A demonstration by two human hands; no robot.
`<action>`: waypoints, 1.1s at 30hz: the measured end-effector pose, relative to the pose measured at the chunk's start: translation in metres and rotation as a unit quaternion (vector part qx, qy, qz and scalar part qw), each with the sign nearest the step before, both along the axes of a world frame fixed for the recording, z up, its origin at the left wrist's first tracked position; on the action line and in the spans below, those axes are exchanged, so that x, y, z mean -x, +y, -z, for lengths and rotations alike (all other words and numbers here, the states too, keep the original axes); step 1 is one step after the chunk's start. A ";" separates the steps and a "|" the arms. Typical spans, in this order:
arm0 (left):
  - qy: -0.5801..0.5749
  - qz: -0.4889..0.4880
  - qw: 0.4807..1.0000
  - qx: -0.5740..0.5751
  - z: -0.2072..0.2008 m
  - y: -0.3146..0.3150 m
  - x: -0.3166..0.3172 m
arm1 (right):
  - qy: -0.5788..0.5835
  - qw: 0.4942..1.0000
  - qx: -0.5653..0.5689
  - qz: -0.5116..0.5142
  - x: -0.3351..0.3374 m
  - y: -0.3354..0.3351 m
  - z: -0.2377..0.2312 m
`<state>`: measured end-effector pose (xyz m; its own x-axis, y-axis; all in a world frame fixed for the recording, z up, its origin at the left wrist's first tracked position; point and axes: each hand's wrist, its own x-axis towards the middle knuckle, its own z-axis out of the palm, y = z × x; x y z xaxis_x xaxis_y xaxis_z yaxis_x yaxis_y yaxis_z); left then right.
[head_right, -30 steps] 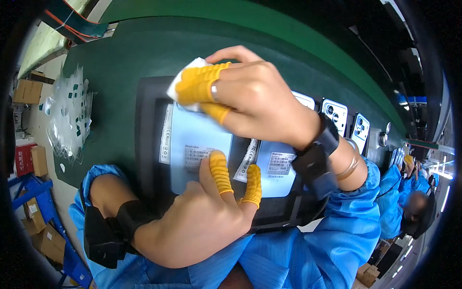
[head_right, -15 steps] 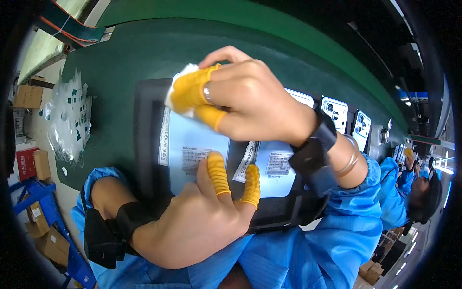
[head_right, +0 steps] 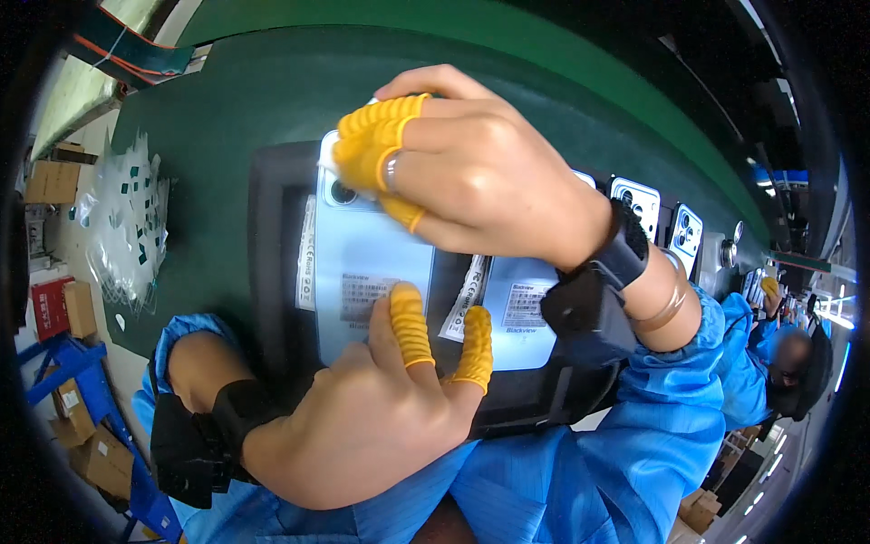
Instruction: Cleaning and inspecting the back surfaces of smartphones on an assembly line.
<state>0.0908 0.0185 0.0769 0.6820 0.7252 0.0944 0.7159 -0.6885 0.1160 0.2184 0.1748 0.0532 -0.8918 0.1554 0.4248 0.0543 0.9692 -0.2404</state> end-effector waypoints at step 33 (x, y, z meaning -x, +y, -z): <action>0.027 -0.021 0.999 -0.010 -0.008 0.005 0.003 | 0.025 0.975 0.189 0.110 -0.060 -0.001 -0.015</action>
<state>0.0881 0.0236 0.0853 0.6559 0.7513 0.0731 0.7487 -0.6598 0.0638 0.2788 0.1740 0.0683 -0.7990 0.4944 0.3423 0.2294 0.7768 -0.5865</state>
